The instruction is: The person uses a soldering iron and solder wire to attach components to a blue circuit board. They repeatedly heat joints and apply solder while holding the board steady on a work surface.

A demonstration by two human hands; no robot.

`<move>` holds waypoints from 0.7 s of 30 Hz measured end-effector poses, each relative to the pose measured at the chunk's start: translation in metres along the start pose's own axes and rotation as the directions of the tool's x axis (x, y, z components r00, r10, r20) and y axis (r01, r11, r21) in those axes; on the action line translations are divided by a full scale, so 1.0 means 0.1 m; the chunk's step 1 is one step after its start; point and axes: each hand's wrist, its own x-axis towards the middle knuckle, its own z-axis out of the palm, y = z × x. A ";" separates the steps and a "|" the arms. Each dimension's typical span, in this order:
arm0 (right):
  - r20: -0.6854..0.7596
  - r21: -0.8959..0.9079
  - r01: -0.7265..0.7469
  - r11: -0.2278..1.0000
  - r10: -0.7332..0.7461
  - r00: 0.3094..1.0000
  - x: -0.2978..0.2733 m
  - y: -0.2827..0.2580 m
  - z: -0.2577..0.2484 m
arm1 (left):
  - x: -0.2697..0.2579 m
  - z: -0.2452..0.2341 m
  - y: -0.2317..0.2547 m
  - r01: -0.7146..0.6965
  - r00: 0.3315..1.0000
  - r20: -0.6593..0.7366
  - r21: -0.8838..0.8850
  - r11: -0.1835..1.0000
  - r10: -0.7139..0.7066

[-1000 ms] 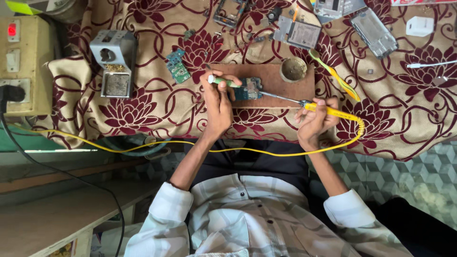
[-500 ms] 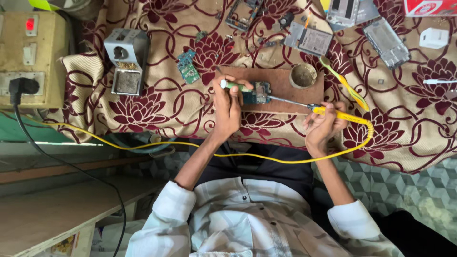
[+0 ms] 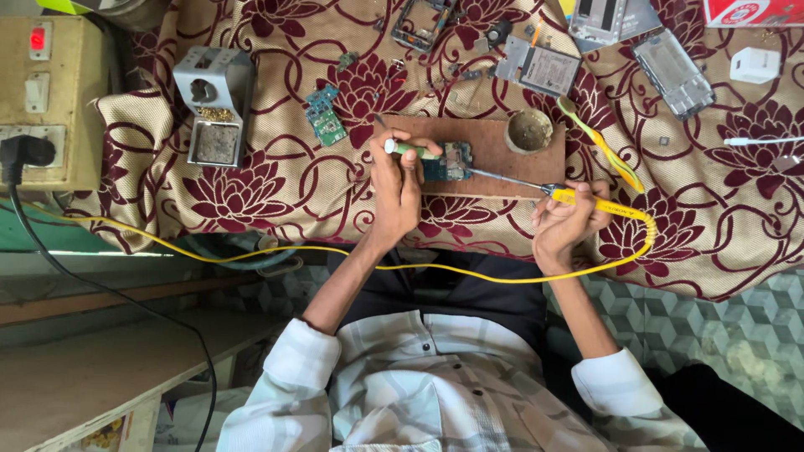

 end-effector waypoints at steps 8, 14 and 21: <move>0.054 -0.049 0.056 0.997 -0.053 0.997 -0.03 -0.05 0.07 | 0.03 0.00 0.01 -0.027 1.000 0.001 0.002 1.000 0.027; 0.061 -0.078 0.045 0.996 -0.040 0.997 -0.05 -0.04 0.06 | 0.01 0.00 -0.01 -0.047 0.998 0.027 -0.055 0.997 0.049; 0.076 -0.161 0.014 0.987 -0.001 0.997 -0.09 -0.08 0.06 | -0.12 0.01 -0.06 0.013 1.000 -0.025 0.001 1.000 -0.013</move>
